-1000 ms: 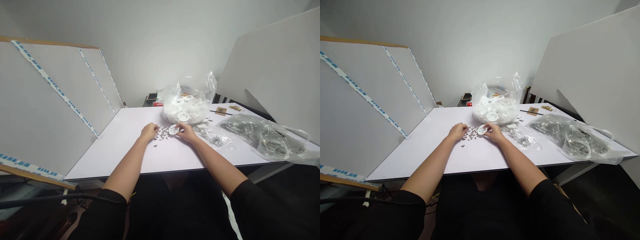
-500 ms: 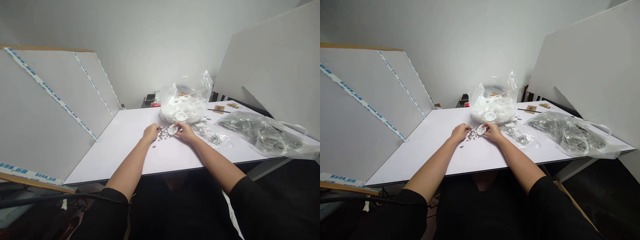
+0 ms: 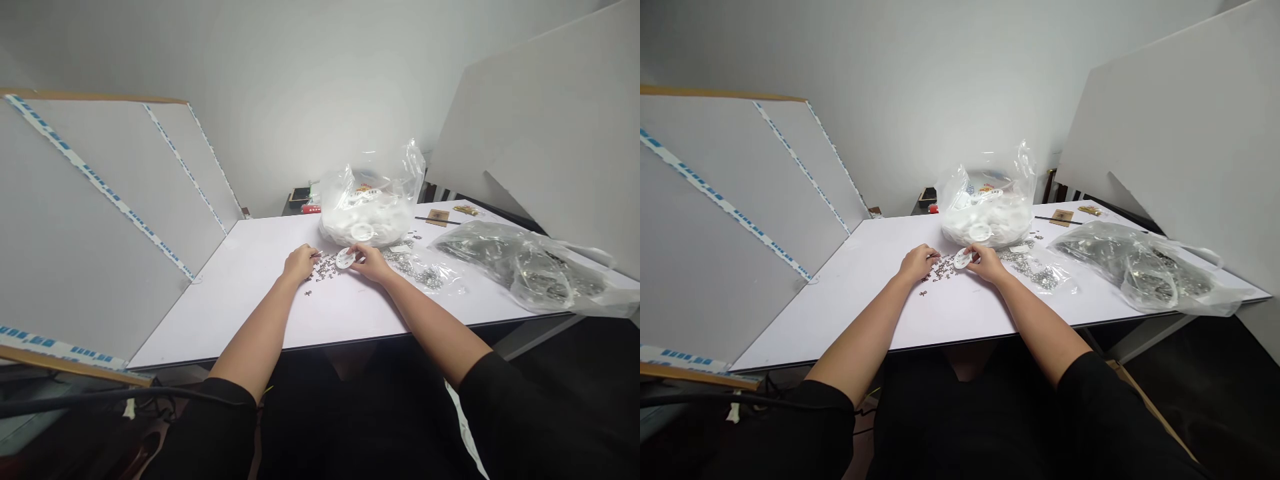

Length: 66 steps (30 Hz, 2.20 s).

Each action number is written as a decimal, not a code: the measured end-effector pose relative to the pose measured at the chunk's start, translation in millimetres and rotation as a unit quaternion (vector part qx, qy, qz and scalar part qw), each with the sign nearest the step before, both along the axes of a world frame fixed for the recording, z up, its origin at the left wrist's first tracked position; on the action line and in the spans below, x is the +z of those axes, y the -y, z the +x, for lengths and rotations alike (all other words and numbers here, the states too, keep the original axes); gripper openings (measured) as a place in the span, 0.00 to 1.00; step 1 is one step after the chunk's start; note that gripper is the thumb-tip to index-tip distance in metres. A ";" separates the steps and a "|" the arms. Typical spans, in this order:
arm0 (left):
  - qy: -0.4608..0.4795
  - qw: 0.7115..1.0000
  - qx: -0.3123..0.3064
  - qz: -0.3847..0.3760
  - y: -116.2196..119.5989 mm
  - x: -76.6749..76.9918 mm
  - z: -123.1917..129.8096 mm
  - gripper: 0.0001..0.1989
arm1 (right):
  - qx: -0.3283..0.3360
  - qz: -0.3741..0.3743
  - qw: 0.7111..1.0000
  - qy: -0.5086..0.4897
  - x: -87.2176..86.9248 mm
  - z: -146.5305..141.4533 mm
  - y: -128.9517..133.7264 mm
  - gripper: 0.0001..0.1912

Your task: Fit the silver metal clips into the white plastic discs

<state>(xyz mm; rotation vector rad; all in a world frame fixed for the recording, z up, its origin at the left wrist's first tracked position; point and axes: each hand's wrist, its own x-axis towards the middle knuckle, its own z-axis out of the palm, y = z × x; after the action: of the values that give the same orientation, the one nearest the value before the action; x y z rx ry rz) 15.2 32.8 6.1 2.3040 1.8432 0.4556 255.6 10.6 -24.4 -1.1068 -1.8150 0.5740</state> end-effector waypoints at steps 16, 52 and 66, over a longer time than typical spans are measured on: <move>0.057 0.994 -0.081 -0.047 2.8 3.5 -4.1 0.08 | 0.001 0.009 1.000 0.005 2.3 0.5 1.8 0.14; 0.349 0.926 -0.128 -0.063 9.0 0.0 16.0 0.11 | 0.050 0.226 0.973 0.007 -5.9 -8.2 -3.4 0.11; 0.283 0.951 -0.114 -0.043 15.5 3.3 19.3 0.09 | 0.043 0.276 0.960 0.030 -5.2 -7.9 -4.4 0.11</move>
<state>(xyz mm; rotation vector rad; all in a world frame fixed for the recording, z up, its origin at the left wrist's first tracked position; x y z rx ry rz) 34.6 17.3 9.4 2.0066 1.2809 0.8690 247.7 15.0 -29.6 -0.6708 -1.9189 0.0626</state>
